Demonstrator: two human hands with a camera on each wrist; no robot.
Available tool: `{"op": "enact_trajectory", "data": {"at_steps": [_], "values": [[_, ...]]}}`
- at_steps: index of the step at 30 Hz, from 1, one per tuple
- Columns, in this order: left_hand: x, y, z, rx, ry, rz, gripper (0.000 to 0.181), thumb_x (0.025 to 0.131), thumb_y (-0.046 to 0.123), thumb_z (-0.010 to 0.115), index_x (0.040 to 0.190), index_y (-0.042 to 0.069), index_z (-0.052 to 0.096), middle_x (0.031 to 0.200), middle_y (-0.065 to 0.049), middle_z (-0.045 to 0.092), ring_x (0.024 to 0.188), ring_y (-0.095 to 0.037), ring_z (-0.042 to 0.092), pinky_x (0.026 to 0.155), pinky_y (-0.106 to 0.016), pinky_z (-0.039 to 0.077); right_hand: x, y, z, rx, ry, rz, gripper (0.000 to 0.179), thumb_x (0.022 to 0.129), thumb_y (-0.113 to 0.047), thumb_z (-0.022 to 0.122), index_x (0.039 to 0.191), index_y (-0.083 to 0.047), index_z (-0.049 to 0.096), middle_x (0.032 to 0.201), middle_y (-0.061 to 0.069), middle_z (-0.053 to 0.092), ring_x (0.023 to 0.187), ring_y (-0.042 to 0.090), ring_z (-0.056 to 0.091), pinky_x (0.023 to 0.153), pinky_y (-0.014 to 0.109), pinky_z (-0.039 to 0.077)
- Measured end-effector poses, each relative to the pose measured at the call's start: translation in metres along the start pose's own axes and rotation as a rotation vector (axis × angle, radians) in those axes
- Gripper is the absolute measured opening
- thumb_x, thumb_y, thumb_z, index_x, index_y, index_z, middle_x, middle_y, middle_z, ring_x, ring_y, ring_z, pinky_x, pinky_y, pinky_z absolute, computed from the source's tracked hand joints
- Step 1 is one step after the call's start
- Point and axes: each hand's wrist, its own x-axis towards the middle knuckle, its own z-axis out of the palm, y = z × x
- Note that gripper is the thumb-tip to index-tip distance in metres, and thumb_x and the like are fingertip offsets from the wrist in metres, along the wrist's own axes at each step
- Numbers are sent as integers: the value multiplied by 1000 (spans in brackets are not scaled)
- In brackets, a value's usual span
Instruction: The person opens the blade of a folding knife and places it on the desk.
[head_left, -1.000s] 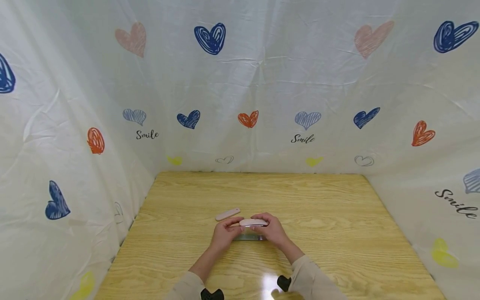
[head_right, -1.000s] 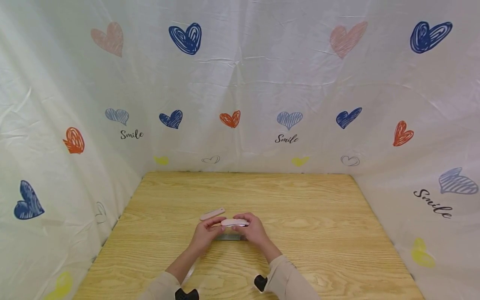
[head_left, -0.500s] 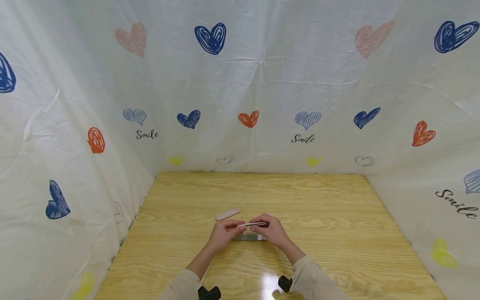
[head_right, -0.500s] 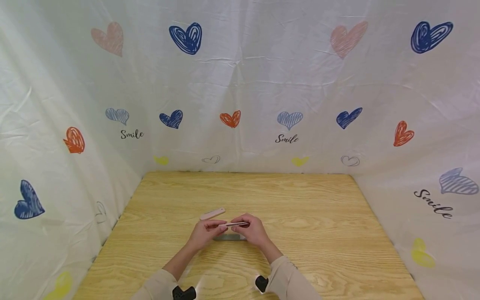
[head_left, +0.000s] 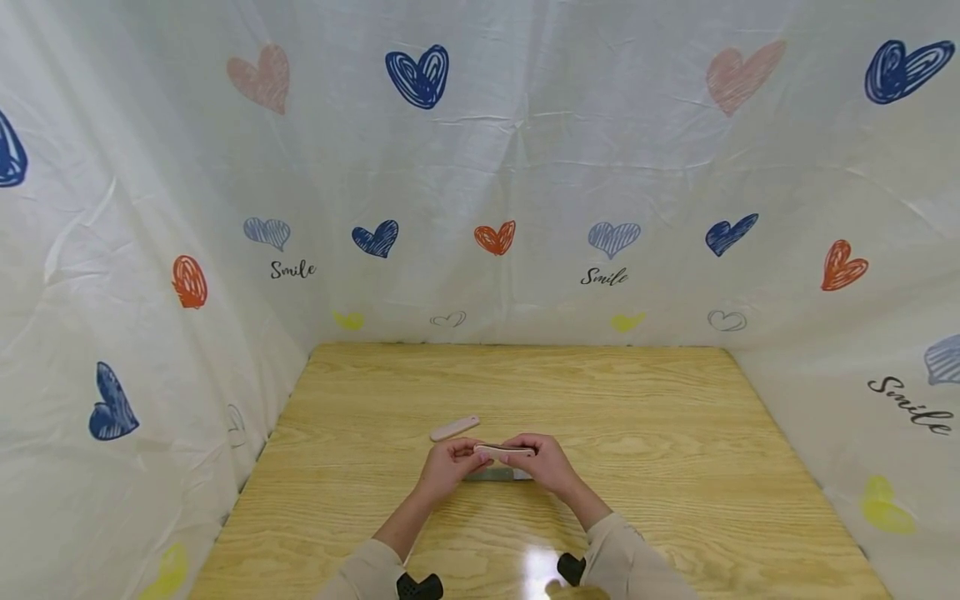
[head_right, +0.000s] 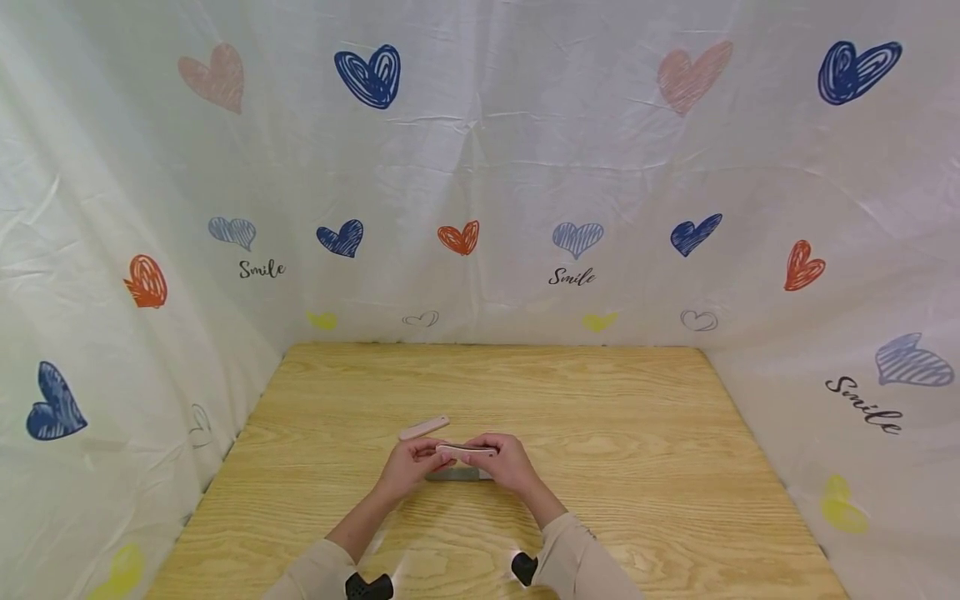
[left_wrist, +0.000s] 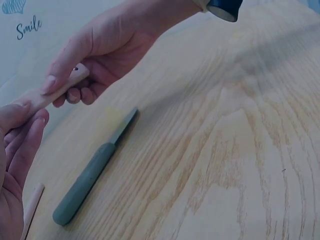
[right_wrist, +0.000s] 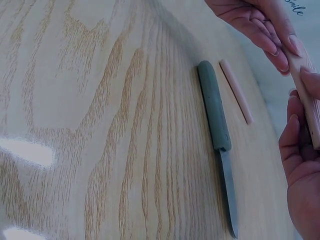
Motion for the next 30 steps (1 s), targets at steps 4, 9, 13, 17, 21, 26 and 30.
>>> {"op": "enact_trajectory", "data": {"at_steps": [4,9,13,17,21,26,30], "values": [[1,2,0,-9,-2,9,33,93,1,60,116,-22,55,101,-22,70,84,-8,71,85,-32,60,0,-1,-2,21,-9,-15,25,90,-21,69,104,-1,72,97,18,70,73,8,60,66,37,57],[0,3,0,33,-51,-25,30,92,5,64,111,-17,60,98,-19,72,85,-10,71,83,-32,60,2,-2,-2,24,-43,-39,20,93,-19,65,103,-3,73,98,14,72,76,5,61,67,26,56],[1,0,0,34,-105,-48,30,92,6,63,112,-17,59,99,-18,72,91,-22,72,85,-34,60,-3,-17,-1,-1,-68,-58,17,92,-14,66,100,-2,73,98,17,72,76,6,62,65,19,52],[1,-3,0,-5,-119,-43,31,92,4,62,113,-18,57,101,-19,71,92,-22,72,84,-32,60,-4,-18,0,-55,-44,-72,16,92,-16,66,97,-3,74,95,16,73,73,5,60,62,17,50],[2,-6,2,-24,-120,-35,30,92,2,62,112,-20,56,98,-15,73,85,-12,72,82,-29,60,0,-3,2,-101,7,-95,16,93,-20,65,93,-8,74,90,10,73,69,2,56,59,17,48],[4,-7,5,-36,-73,-24,29,92,1,62,111,-20,56,88,-2,72,87,-13,71,82,-30,60,-1,-1,7,-120,114,-128,14,94,-17,63,91,-7,72,85,9,72,67,1,55,57,17,48],[5,-7,7,-52,-39,-34,29,92,0,62,111,-20,56,85,1,71,87,-14,71,84,-32,60,-1,-2,12,-98,192,-122,13,93,-17,65,90,-7,72,82,9,71,65,1,53,56,16,47]]}}
